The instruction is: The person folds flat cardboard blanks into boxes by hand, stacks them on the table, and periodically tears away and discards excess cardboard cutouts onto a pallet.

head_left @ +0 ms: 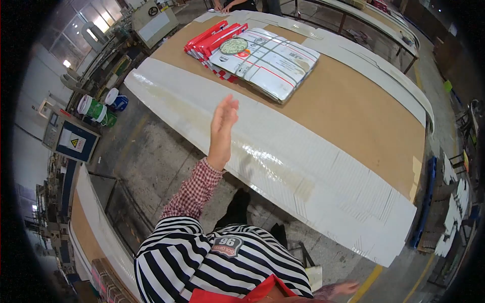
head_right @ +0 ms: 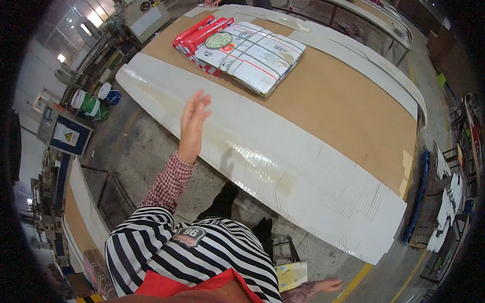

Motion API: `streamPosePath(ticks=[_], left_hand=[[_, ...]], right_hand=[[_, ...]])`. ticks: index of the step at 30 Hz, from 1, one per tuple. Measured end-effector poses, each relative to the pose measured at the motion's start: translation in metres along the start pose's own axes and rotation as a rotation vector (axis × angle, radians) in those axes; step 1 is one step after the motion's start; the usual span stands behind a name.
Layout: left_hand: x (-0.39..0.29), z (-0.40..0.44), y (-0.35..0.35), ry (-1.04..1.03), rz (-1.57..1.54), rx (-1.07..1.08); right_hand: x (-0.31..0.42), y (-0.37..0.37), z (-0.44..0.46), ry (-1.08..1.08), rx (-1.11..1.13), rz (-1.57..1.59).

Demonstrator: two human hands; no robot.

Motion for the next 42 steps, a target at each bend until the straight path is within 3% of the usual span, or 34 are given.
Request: streamPosePath(ticks=[1, 2, 4, 7, 9, 10, 11, 12, 15, 17, 19, 22, 23, 24, 25, 28, 29, 32, 33, 36, 42], left_hand=[[0.031, 0.014, 0.008, 0.085, -0.024, 0.038], [0.061, 0.031, 0.011, 0.096, 0.006, 0.108], [0.126, 0.077, 0.009, 0.109, 0.069, 0.258], [0.217, 0.152, 0.015, 0.114, 0.375, 0.362], [0.279, 0.19, 0.018, 0.142, 0.557, 0.442], [0.303, 0.216, 0.017, 0.132, 0.653, 0.474], [0.323, 0.236, 0.012, 0.065, 0.766, 0.545], [0.341, 0.252, 0.007, -0.007, 0.88, 0.609], [0.409, 0.294, -0.001, -0.116, 1.196, 0.688], [0.43, 0.309, -0.006, -0.185, 1.327, 0.623], [0.432, 0.324, -0.04, -0.289, 1.343, 0.434], [0.424, 0.335, -0.057, -0.207, 1.272, 0.431], [0.424, 0.337, -0.058, -0.179, 1.272, 0.449], [0.401, 0.336, -0.05, -0.28, 1.194, 0.275], [0.408, 0.344, -0.053, -0.236, 1.227, 0.327], [0.43, 0.356, -0.039, -0.122, 1.162, 0.559], [0.431, 0.352, -0.04, -0.223, 1.145, 0.505], [0.452, 0.356, -0.052, -0.434, 1.276, 0.304], [0.471, 0.364, -0.061, -0.43, 1.218, 0.378], [0.489, 0.359, -0.082, -0.403, 1.159, 0.412], [0.49, 0.35, -0.101, -0.408, 1.11, 0.39]], right_hand=[[0.037, -0.063, 0.011, -0.12, 0.189, 0.127], [0.095, -0.123, -0.005, -0.026, 0.284, 0.309], [0.217, -0.239, -0.094, -0.057, 0.464, 0.463], [0.235, -0.417, -0.23, -0.319, 0.924, 0.672], [0.245, -0.505, -0.358, -0.359, 1.166, 0.58], [0.211, -0.558, -0.407, -0.465, 1.273, 0.559], [0.206, -0.592, -0.457, -0.694, 1.261, 0.534], [0.204, -0.627, -0.493, -0.76, 1.317, 0.542], [0.231, -0.694, -0.56, -0.764, 1.411, 0.42], [0.228, -0.723, -0.579, -0.771, 1.35, 0.343], [0.215, -0.753, -0.575, -1.03, 1.206, 0.342], [0.229, -0.764, -0.586, -1.116, 1.148, 0.322], [0.233, -0.766, -0.585, -1.085, 1.192, 0.314], [0.236, -0.767, -0.588, -1.058, 1.242, 0.306], [0.236, -0.773, -0.592, -1.031, 1.296, 0.303], [0.256, -0.776, -0.6, -0.646, 1.415, 0.424], [0.251, -0.763, -0.608, -0.739, 1.411, 0.424], [0.262, -0.758, -0.61, -0.546, 1.466, 0.372], [0.272, -0.758, -0.608, -0.465, 1.457, 0.395], [0.274, -0.758, -0.599, -0.388, 1.486, 0.364], [0.291, -0.749, -0.605, -0.43, 1.462, 0.376]])
Point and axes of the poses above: each hand's wrist, its own z-axis towards the middle knuckle, its own y-axis out of the back of the hand, x = y × z, the point moved 10 cm from there along z, towards the middle knuckle, and after that the axes turned 15 degrees about z, right-handed, at the moved point
